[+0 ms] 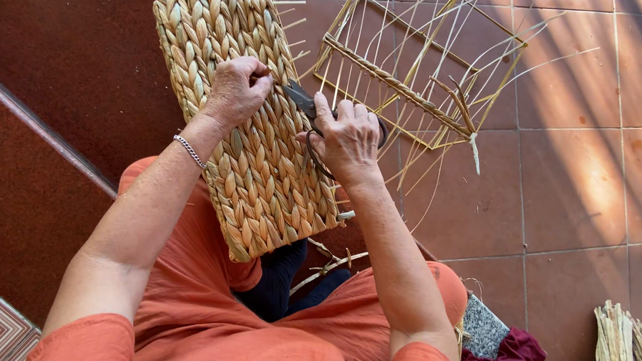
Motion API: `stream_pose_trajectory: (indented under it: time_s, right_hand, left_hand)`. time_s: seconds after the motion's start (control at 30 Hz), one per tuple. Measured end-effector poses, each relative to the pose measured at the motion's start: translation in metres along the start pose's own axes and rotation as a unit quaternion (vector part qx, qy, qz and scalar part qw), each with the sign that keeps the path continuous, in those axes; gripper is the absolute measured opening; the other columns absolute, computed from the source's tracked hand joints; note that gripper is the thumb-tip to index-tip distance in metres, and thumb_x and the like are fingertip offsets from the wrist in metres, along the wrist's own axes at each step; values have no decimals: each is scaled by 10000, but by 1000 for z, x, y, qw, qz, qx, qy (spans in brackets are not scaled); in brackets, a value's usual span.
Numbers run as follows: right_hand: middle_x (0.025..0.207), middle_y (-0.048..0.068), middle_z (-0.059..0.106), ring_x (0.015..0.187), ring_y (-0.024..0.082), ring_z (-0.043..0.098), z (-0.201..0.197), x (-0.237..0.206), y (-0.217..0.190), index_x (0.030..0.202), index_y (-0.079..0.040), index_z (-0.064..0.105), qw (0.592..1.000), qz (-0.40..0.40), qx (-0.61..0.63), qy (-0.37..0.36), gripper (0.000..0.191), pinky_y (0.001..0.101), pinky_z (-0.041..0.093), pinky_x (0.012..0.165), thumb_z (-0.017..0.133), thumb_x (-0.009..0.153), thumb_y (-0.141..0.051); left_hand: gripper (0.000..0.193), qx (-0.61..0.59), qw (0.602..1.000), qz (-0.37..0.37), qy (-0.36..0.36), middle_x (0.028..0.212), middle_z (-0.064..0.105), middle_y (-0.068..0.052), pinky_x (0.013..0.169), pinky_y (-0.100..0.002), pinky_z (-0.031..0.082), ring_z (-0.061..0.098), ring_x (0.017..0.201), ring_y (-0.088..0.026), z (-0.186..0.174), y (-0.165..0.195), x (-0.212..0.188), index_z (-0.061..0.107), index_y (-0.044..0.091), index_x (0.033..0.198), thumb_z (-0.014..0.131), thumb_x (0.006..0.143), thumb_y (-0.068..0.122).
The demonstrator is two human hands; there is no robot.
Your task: The person sits cross-legged and uses scissors to trim protruding straw ends from a woven basket. They rotate the basket to access different sides and continue cutting until the edges are even.
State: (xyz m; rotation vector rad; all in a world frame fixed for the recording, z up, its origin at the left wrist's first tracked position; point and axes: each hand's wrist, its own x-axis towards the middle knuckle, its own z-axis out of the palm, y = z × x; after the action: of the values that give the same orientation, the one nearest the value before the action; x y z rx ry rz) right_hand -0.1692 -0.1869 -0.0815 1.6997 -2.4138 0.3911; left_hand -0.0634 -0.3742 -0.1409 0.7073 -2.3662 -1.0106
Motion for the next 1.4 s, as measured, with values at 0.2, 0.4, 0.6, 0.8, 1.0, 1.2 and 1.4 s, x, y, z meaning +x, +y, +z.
stream_pose_trajectory:
  time_s: [0.2, 0.4, 0.6, 0.8, 1.0, 1.2, 1.4]
  right_hand:
    - [917, 93, 594, 899, 253, 605, 4, 22, -3, 1379, -148, 643, 998, -45, -29, -34, 756, 432, 520, 746, 802, 782, -583]
    - [915, 84, 589, 892, 241, 598, 8, 24, 0, 1399, -149, 641, 997, -70, -24, -27, 755, 421, 517, 745, 802, 807, -589]
    - [908, 76, 578, 906, 250, 595, 4, 25, -8, 1332, -159, 663, 997, -59, -40, 17, 747, 420, 516, 735, 806, 745, -599]
    - [837, 62, 586, 783, 213, 619, 3, 31, -9, 1352, -126, 655, 994, -81, -59, -37, 752, 397, 517, 670, 741, 798, -627]
    - [683, 41, 587, 561, 146, 583, 7, 27, -11, 1366, -59, 647, 991, -107, -74, -16, 781, 325, 475, 512, 603, 897, -683]
    - [722, 69, 665, 524, 166, 583, -3, -2, -16, 1318, -74, 660, 999, -4, 36, -8, 745, 345, 469, 481, 610, 891, -683]
    - [739, 6, 685, 629, 105, 653, -5, -86, -13, 1390, -32, 628, 943, 156, 293, 32, 765, 289, 506, 560, 572, 956, -660]
  left_hand:
    - [98, -31, 999, -27, 8, 840, 735, -112, 661, -321, 595, 715, 731, -164, -4, -1, 1, 734, -3, 926, 751, 917, 93]
    - [95, -32, 997, -74, -15, 824, 732, -85, 620, -308, 587, 698, 709, -143, -6, 1, 4, 741, 19, 951, 738, 930, 112]
    - [122, -46, 998, -50, 0, 828, 740, -83, 656, -293, 589, 710, 730, -134, -13, 15, 4, 746, 12, 948, 762, 910, 127]
    - [144, -49, 997, -64, -2, 817, 737, -93, 649, -314, 574, 702, 715, -149, -20, 33, 3, 756, 2, 964, 760, 908, 134]
    - [130, -95, 992, -78, 14, 776, 715, -60, 636, -289, 555, 676, 693, -135, -29, 45, 1, 740, 4, 934, 688, 931, 124]
    - [59, -271, 952, -139, 10, 782, 596, -42, 517, -239, 457, 520, 632, -100, -62, 58, -18, 616, 38, 945, 580, 898, 29]
    - [180, -341, 919, -183, 70, 852, 608, -58, 548, -210, 453, 512, 677, -97, -113, 34, -81, 624, 31, 962, 474, 897, -44]
